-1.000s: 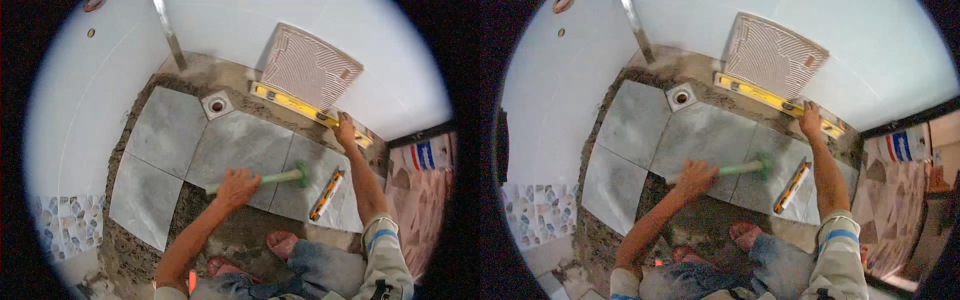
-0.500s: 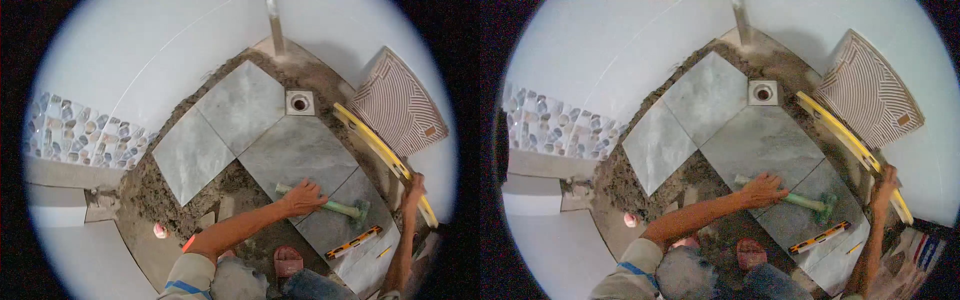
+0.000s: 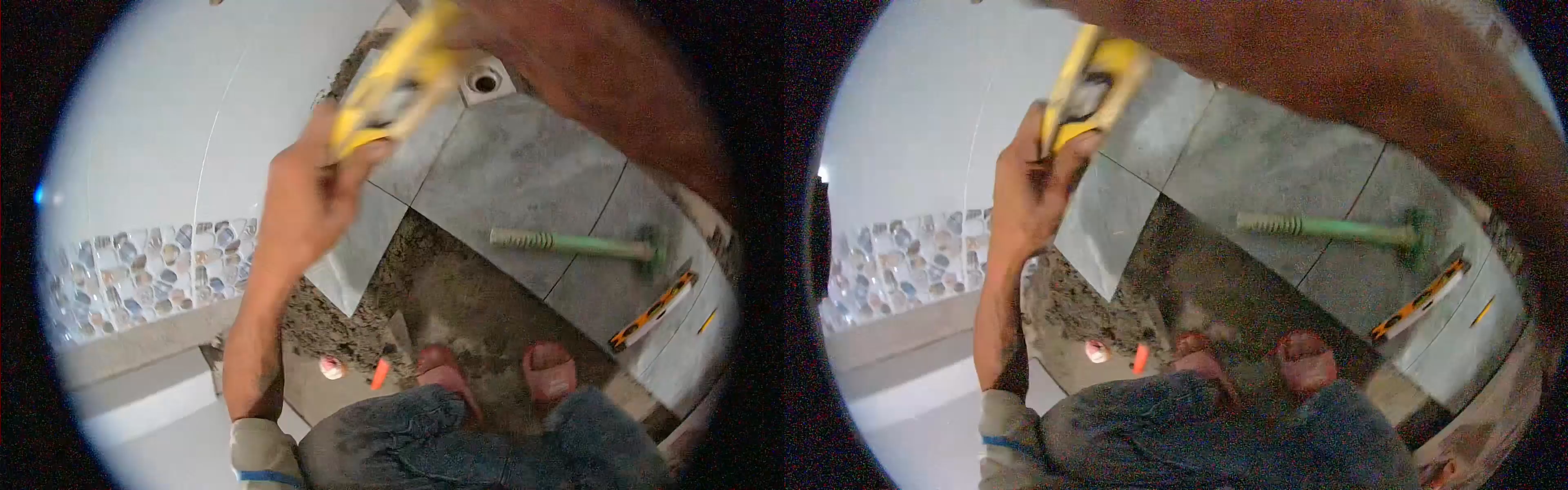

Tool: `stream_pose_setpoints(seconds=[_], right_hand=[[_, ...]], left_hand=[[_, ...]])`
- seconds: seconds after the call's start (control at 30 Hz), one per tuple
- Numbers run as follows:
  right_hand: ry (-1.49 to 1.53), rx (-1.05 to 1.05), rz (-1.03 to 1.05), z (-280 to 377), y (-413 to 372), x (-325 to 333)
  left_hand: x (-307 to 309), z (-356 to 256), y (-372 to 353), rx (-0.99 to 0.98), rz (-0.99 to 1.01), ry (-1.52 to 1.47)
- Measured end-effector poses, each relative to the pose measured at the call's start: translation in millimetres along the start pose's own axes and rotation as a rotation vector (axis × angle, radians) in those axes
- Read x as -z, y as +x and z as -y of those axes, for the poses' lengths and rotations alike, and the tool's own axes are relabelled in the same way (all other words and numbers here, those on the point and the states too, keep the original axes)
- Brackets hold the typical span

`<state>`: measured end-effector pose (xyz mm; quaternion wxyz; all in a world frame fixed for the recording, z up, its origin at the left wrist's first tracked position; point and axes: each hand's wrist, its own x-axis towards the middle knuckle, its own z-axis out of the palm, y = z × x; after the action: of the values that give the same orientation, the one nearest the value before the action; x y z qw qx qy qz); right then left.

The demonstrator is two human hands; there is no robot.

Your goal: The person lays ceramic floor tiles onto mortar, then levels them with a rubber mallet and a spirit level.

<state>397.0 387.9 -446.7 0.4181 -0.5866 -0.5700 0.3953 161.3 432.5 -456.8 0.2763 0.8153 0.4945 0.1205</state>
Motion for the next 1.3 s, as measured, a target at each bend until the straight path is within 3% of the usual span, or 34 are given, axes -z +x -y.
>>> stream_pose_setpoints(seconds=[0.13, 0.17, 0.2, 0.23, 0.27, 0.3, 0.37, 0.4, 0.6, 0.73, 0.83, 0.9, 0.93, 0.97, 1.03, 1.07, 1.13, 1.3], right_hand=[[-0.674, 0.508, 0.139, -46, -65, -6], [-0.87, 0.619, 0.18, -61, -89, -8], [-0.657, 0.221, 0.533, -76, -126, -14], [-0.672, -0.065, 0.834, -101, -171, -21], [-0.571, -0.226, 0.964, -124, -221, -30], [-0.684, -0.585, 1.338, -146, -280, -40], [-0.443, -0.959, 1.317, -122, -296, -61], [-0.411, -0.956, 1.33, -132, -299, -76], [-0.834, -0.343, -0.118, -198, -350, -215], [-0.481, -0.622, -0.147, -212, -343, -211], [-0.539, -0.625, -0.071, -218, -354, -211], [-0.757, -0.406, -0.039, -212, -349, -200], [-0.744, -0.412, -0.04, -215, -353, -204], [-0.704, -0.505, -0.098, -220, -360, -209], [-0.646, -0.609, -0.148, -222, -366, -212], [-0.625, -0.614, -0.12, -223, -367, -211], [-0.582, -0.619, -0.062, -224, -368, -209], [-0.477, -0.604, 0.062, -225, -370, -203]], left_hand=[[-3, 135, -13, 0.196, -0.03, -0.009], [-12, 177, -17, 0.034, -0.085, 0.101], [-22, 203, -20, 0.225, -0.058, 0.061], [-33, 224, -19, 0.226, -0.03, 0.048], [-43, 246, -22, 0.204, -0.023, 0.138], [-50, 263, -30, 0.191, -0.012, 0.234], [-65, 268, -31, 0.235, 0.036, 0.345], [-70, 272, -29, 0.253, 0.011, 0.296], [-73, 282, -19, 0.152, 0.051, 0.327], [-81, 275, -19, 0.171, 0.034, 0.409], [-79, 277, -19, 0.211, 0.038, 0.396], [-77, 280, -18, 0.059, 0.046, 0.317], [-73, 279, -22, 0.185, 0.096, 0.312], [-73, 275, -23, 0.184, 0.106, 0.324], [-77, 265, -26, -0.213, 0.018, 0.44], [-75, 260, -28, -0.214, 0.032, 0.447], [-72, 231, -32, -0.13, 0.004, 0.996], [-57, 240, 8, -0.351, -0.068, 0.631]])
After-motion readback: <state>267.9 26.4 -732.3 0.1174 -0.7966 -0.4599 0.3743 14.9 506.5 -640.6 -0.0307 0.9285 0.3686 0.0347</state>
